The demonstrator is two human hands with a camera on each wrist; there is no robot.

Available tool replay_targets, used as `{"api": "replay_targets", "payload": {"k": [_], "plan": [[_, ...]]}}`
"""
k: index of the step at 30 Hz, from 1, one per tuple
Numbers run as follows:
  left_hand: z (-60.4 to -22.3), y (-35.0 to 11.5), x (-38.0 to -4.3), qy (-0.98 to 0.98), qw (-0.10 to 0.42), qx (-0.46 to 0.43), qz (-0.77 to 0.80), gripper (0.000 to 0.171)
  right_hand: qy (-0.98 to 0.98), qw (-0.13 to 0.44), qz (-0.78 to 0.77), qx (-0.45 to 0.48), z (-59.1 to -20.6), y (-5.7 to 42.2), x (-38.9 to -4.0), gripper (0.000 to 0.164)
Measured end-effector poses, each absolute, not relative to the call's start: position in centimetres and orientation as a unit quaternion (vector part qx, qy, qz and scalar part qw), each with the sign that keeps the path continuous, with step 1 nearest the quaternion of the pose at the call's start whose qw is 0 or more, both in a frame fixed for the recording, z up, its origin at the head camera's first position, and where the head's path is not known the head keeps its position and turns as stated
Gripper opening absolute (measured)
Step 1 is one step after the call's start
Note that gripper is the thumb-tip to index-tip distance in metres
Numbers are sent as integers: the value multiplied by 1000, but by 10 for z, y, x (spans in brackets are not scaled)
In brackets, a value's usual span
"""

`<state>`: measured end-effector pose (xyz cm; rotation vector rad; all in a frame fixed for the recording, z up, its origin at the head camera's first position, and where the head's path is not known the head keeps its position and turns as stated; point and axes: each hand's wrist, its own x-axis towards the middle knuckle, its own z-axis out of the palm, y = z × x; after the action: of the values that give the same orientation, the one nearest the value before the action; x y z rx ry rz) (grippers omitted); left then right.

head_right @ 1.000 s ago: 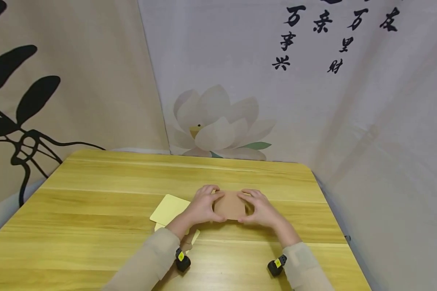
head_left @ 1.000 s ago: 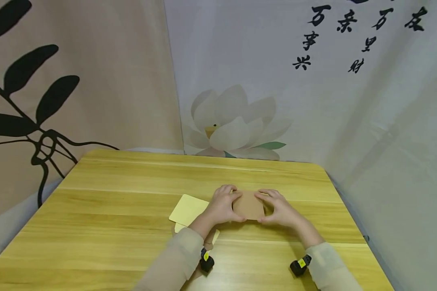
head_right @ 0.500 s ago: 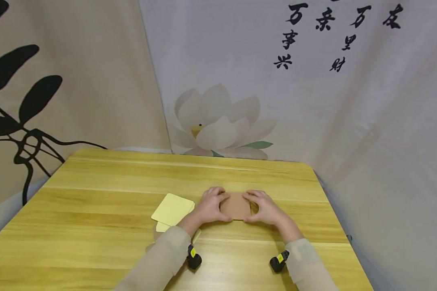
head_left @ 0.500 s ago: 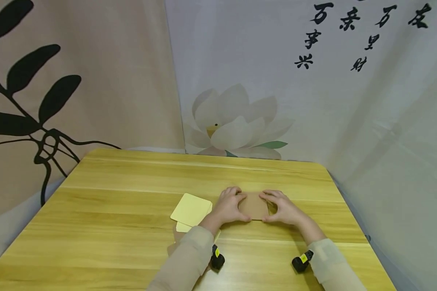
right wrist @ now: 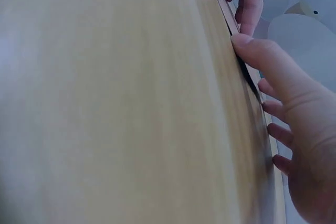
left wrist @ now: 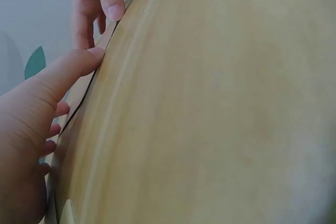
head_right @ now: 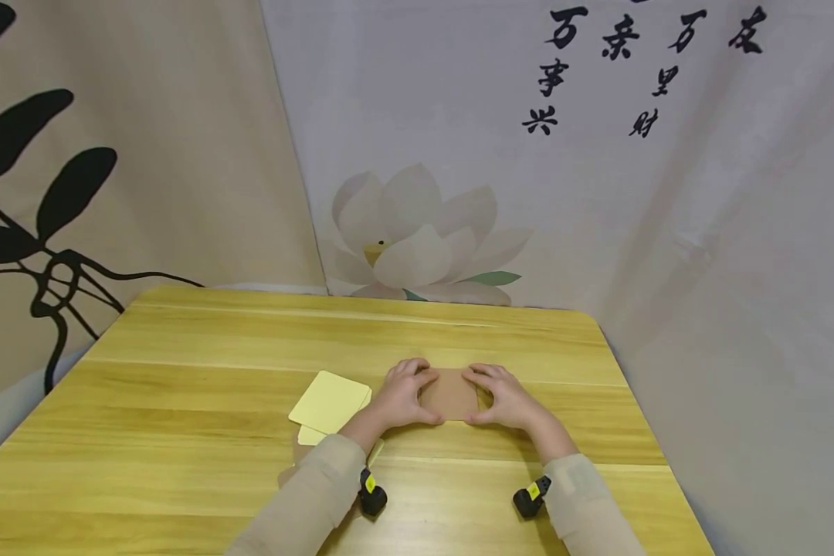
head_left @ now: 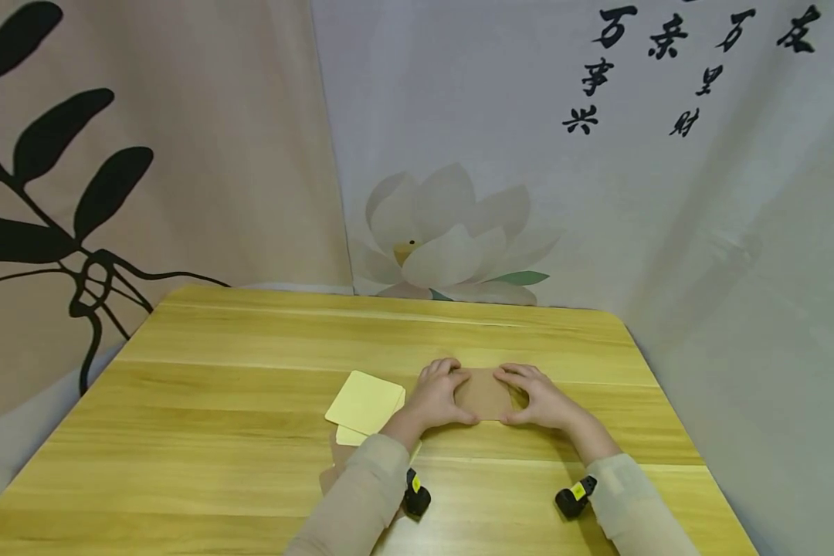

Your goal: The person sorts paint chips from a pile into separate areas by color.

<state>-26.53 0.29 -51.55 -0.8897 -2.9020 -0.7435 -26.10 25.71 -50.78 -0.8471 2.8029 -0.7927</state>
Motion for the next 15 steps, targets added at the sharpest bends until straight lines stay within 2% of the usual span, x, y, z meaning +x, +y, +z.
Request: {"api": "replay_targets", "payload": {"k": [15], "plan": [[-510,13,-250,-930,14,-277,-240,84,925,40,-253,-280,-504,268,-252,82]]}}
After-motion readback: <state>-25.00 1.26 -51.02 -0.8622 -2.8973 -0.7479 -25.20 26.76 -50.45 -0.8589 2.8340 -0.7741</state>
